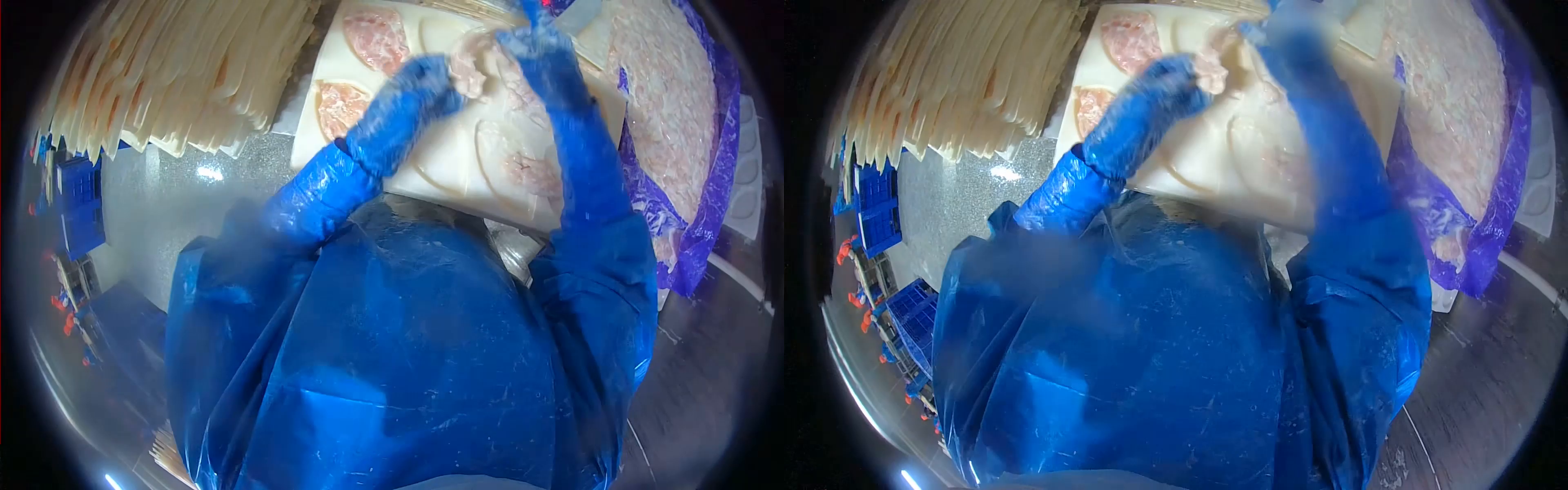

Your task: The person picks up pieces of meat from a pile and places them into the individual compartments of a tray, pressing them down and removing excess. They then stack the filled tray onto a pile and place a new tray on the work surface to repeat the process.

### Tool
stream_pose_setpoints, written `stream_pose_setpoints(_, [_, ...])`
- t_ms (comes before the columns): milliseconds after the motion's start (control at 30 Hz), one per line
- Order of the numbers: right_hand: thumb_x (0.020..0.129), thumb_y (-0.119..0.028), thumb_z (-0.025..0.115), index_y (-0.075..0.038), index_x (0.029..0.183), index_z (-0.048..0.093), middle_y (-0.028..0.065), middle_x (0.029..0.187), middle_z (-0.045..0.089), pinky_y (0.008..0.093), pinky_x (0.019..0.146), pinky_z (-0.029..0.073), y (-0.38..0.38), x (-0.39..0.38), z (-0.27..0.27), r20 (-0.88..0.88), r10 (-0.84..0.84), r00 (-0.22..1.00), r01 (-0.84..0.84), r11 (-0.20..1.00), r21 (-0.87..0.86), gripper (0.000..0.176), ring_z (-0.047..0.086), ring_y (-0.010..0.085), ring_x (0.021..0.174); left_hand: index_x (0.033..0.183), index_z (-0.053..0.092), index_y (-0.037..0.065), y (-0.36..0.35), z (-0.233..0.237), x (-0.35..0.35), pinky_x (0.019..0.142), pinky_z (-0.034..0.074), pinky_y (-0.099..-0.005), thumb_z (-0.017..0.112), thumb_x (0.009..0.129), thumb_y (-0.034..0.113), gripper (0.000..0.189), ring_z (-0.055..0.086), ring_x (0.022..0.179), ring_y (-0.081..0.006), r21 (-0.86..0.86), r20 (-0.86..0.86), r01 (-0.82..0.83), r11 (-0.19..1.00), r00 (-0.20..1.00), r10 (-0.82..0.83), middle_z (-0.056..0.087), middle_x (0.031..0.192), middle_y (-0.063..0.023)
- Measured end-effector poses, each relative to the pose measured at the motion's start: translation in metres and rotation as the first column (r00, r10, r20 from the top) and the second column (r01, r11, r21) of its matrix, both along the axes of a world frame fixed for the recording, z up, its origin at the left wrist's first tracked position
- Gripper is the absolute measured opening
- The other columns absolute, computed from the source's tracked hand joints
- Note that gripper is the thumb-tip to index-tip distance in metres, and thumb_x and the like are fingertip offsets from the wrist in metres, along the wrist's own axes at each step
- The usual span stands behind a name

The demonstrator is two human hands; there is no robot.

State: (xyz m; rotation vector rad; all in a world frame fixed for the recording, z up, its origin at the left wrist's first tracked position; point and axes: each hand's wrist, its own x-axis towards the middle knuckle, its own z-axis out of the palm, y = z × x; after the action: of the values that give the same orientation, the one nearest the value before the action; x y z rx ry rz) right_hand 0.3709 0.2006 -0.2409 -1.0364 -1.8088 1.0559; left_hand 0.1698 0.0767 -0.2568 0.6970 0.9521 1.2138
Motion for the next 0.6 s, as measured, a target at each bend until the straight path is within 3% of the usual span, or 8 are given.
stream_pose_setpoints(100, [0.089,-0.008,0.061,-0.004,0.118,0.059,0.0023,0.079,0.056,0.0337,0.067,0.047,0.029,-0.016,0.01,-0.011,-0.169,0.986,0.167,0.962,0.217,0.029,0.051,0.0155,0.071,0.149,0.035,-0.002,-0.015,0.014,-0.007,0.115,0.035,-0.041,0.06,0.098,0.022,0.062,0.045,0.136,-0.0272,-0.121,-0.013,0.109,0.987,0.994,-0.111,0.043,0.149,-0.0192])
stream_pose_setpoints(133, [0.092,-0.007,0.058,0.0,0.126,0.057,0.0118,0.102,0.068,0.036,0.083,0.051,0.021,-0.017,0.012,-0.013,-0.154,0.988,0.15,0.931,0.334,0.035,0.064,0.0238,0.092,0.148,0.037,-0.002,-0.009,0.008,-0.011,0.116,0.034,-0.0416,0.059,0.098,0.023,0.06,0.045,0.137,-0.0275,0.084,-0.198,0.083,0.993,0.978,-0.065,0.043,0.149,-0.0193])
stream_pose_setpoints(233, [0.095,-0.009,0.06,-0.005,0.115,0.063,0.0098,0.108,0.066,0.0308,0.087,0.051,0.025,-0.024,-0.031,0.232,-0.321,0.918,0.047,0.671,0.74,0.021,0.064,0.0191,0.101,0.146,0.043,0.004,0.039,-0.026,-0.024,0.118,0.03,-0.0433,0.056,0.099,0.025,0.052,0.043,0.138,-0.0295,0.473,-0.568,0.159,0.867,0.807,0.162,0.048,0.147,-0.0146])
stream_pose_setpoints(300, [0.091,-0.008,0.057,-0.004,0.121,0.062,0.0153,0.117,0.066,0.0315,0.089,0.05,0.005,-0.029,-0.065,-0.093,0.06,0.994,-0.055,0.997,0.06,0.031,0.063,0.0239,0.101,0.142,0.051,0.011,0.075,-0.062,-0.035,0.119,0.029,-0.0429,0.054,0.098,0.02,0.044,0.044,0.137,-0.0298,0.327,-0.902,0.657,0.68,0.002,0.432,0.053,0.143,-0.0099])
stream_pose_setpoints(367, [0.089,-0.01,0.055,-0.005,0.121,0.062,0.0143,0.117,0.066,0.0338,0.092,0.049,-0.008,-0.014,-0.06,0.64,-0.204,0.741,-0.28,0.772,0.571,0.034,0.062,0.0257,0.104,0.139,0.054,0.013,0.085,-0.039,-0.047,0.118,0.03,-0.0434,0.055,0.095,0.015,0.044,0.046,0.136,-0.0296,0.236,-0.889,0.68,0.694,-0.137,0.437,0.054,0.142,-0.0092])
stream_pose_setpoints(400, [0.089,-0.01,0.055,-0.005,0.121,0.062,0.0143,0.117,0.066,0.0338,0.092,0.049,0.0,-0.003,-0.068,0.642,-0.205,0.739,-0.281,0.772,0.57,0.034,0.062,0.0257,0.104,0.136,0.058,0.014,0.088,-0.033,-0.053,0.117,0.031,-0.0439,0.055,0.092,0.01,0.045,0.047,0.135,-0.0294,0.135,-0.86,0.687,0.713,-0.276,0.43,0.055,0.141,-0.0084])
stream_pose_setpoints(467, [0.094,-0.012,0.051,-0.012,0.12,0.065,0.0115,0.118,0.065,0.0413,0.1,0.044,0.015,0.014,-0.089,-0.042,0.113,0.993,-0.11,0.992,0.06,0.03,0.058,0.0316,0.112,0.133,0.06,0.014,0.093,-0.04,-0.061,0.114,0.034,-0.043,0.055,0.089,0.009,0.045,0.05,0.132,-0.029,0.209,-0.865,0.684,0.699,-0.203,0.458,0.056,0.141,-0.0093])
stream_pose_setpoints(600, [0.092,-0.013,0.05,-0.012,0.114,0.068,0.0112,0.112,0.066,0.0423,0.097,0.044,0.017,-0.032,-0.041,0.331,-0.206,0.921,-0.046,0.785,0.618,0.028,0.059,0.031,0.106,0.121,0.068,0.012,0.102,-0.053,-0.051,0.105,0.043,-0.0391,0.057,0.082,0.005,0.041,0.059,0.119,-0.0288,0.399,-0.869,0.713,0.577,0.092,0.486,0.064,0.128,-0.0086])
